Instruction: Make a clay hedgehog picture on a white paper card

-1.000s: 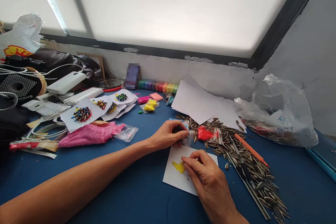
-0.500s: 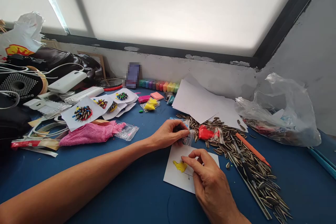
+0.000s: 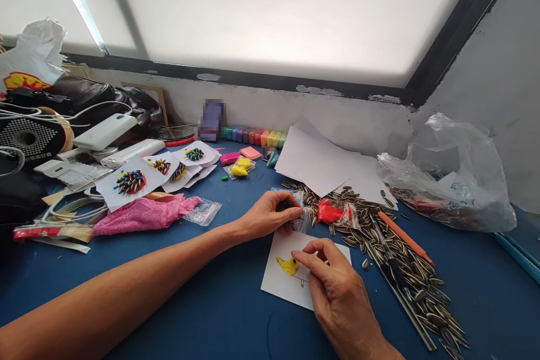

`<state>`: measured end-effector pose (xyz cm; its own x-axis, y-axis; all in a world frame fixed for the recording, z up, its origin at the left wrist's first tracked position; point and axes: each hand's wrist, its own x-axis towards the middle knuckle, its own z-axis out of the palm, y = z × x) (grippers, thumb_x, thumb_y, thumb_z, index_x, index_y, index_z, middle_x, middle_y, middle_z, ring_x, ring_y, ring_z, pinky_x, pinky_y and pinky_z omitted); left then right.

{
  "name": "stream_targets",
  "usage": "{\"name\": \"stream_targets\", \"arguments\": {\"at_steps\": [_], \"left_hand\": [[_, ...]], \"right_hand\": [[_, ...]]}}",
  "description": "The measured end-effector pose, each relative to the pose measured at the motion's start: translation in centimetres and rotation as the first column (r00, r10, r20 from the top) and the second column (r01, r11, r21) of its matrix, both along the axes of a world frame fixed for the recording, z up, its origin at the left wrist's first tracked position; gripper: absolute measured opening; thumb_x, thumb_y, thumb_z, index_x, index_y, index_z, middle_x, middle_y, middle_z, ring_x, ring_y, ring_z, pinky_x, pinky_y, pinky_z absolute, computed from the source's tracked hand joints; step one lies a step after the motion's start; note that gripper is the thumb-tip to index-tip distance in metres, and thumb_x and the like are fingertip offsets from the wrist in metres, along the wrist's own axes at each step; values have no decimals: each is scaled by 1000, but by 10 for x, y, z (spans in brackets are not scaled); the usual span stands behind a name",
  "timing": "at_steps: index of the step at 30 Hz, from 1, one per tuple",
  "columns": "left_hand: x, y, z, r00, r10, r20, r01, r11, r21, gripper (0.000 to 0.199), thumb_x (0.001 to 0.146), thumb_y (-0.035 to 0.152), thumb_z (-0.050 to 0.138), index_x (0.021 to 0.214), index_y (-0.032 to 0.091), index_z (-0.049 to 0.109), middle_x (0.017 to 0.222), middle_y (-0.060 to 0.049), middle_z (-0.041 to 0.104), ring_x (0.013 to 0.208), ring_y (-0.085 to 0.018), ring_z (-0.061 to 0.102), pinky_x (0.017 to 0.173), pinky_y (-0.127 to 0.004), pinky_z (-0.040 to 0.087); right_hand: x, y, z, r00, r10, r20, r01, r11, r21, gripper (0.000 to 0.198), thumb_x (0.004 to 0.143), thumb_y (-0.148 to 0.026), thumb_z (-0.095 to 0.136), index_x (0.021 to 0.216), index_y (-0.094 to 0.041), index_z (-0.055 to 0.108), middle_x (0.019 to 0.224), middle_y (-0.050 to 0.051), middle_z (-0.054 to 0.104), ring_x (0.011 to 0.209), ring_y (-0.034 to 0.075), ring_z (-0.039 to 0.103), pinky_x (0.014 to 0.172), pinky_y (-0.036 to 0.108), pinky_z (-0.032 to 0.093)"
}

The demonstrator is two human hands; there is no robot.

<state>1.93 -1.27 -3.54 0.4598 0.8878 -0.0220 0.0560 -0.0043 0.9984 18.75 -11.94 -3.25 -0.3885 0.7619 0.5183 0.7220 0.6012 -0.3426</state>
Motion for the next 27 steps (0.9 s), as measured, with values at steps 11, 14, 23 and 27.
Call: {"name": "stream_targets", "arguments": {"at_steps": [11, 14, 23, 27], "left_hand": [[0, -2, 3, 1000, 0, 10, 0, 1000, -17, 13, 86, 23, 63, 80, 13, 58, 55, 3, 56, 48, -9, 58, 44, -17, 47], [0, -2, 4, 1000, 0, 15, 0, 1000, -21, 14, 86, 23, 63, 80, 13, 58, 55, 3, 56, 47, -9, 57, 44, -17, 46], [-2, 2, 0, 995, -22, 97, 28, 998, -58, 17, 89, 28, 63, 82, 13, 57, 58, 4, 58, 46, -9, 59, 43, -17, 44], [-6, 5, 2, 988, -44, 146, 58, 994, -89, 26, 86, 36, 67, 93, 12, 60, 62, 2, 61, 49, -11, 62, 45, -19, 46]], "right_hand": [[-1, 0, -1, 999, -5, 36, 4, 999, 43, 34, 88, -8, 46, 102, -22, 74, 93, 8, 65, 75, 13, 67, 62, 20, 55], [0, -1, -2, 999, -7, 39, 6, 1000, 24, 32, 88, -10, 48, 99, -23, 75, 93, 7, 65, 74, 13, 66, 61, 20, 54], [0, -1, 3, 968, -132, -212, 87, 974, -208, 24, 95, -27, 48, 108, -26, 68, 95, 4, 69, 81, 14, 68, 61, 20, 55], [3, 1, 15, 919, -262, -295, 169, 937, -305, 23, 92, -41, 53, 100, -24, 67, 87, 3, 72, 73, 16, 68, 58, 22, 55]]}}
